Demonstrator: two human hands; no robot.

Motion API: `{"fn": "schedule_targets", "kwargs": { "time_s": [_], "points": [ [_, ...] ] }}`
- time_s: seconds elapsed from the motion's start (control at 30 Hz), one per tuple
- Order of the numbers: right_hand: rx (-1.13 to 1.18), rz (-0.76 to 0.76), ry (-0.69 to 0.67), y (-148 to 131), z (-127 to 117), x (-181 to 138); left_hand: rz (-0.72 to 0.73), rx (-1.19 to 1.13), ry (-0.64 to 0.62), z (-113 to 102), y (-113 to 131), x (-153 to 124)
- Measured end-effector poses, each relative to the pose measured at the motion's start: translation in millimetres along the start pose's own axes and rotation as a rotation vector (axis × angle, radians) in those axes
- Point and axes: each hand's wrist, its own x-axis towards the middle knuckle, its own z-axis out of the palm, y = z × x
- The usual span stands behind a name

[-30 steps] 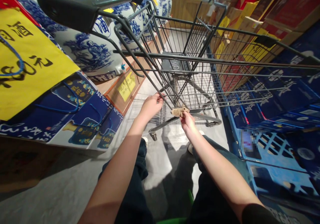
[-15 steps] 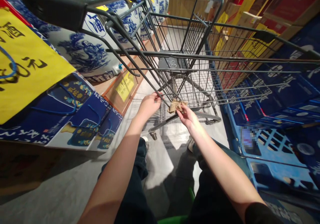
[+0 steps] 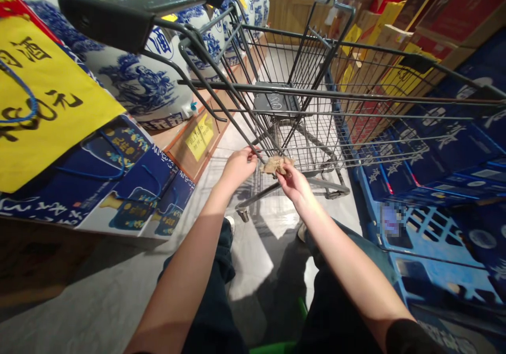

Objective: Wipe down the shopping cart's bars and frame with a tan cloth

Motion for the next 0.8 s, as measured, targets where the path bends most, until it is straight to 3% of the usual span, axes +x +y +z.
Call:
{"fn": "schedule_targets", "kwargs": {
  "time_s": [0.1,0.27,0.53,0.7,0.8],
  "points": [
    [0.015,-0.053,-0.028,2,3,-8,0.014,0.023,-0.003,0,2,-1],
    [-0.014,-0.023,0.138,22,-5,5,-0.002,-0.044,-0.014,1,1,-3],
    [-0.024,-0.100,-0.050,1,8,-14,0.000,-0.004,-0.003,-1,7,-6],
    [-0.011,-0.094,0.085,14,1,0,-0.001,0.008,-0.012,-2,9,-6],
    [-0.009,-0.056,0.085,12,4,0,-0.011,0.003,-0.014,-2,9,-6]
  ]
}}
